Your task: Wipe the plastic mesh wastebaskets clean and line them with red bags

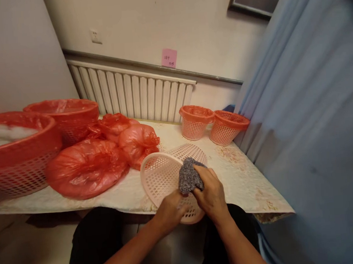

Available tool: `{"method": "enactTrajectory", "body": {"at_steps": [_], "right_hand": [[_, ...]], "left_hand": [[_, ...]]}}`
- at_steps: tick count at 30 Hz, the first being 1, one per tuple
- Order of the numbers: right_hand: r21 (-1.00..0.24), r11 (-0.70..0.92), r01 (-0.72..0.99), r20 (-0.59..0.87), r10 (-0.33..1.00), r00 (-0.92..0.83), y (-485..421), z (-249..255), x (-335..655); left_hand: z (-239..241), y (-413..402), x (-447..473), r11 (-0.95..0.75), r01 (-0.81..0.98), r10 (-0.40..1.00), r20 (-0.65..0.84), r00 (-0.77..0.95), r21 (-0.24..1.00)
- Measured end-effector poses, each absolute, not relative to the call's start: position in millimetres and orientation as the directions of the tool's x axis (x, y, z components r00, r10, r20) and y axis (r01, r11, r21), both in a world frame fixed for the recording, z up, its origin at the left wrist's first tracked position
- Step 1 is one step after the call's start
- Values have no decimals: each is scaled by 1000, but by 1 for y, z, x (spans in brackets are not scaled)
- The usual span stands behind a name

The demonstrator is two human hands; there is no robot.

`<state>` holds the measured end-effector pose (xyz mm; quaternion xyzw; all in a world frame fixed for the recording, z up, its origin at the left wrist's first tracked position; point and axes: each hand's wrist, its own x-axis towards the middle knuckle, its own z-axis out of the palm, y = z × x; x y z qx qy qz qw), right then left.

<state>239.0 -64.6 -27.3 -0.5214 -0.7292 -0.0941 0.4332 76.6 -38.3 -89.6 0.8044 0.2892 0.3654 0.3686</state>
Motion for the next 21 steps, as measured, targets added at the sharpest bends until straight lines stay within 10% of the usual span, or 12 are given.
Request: {"method": "enactTrajectory", "body": {"at_steps": [7, 14, 21], "right_hand": [[-293, 446, 846, 714, 690, -116, -62, -28, 280], [-222, 351, 910, 689, 716, -108, -54, -27, 303], [-22, 300, 954, 691, 694, -203, -45, -2, 267]], "left_hand": [[-47, 0, 27, -666, 606, 584, 809, 61, 435], [-46, 36, 15, -759, 594, 612, 602, 513, 264], [-40, 35, 38, -809, 538, 556, 605, 571, 236]]}}
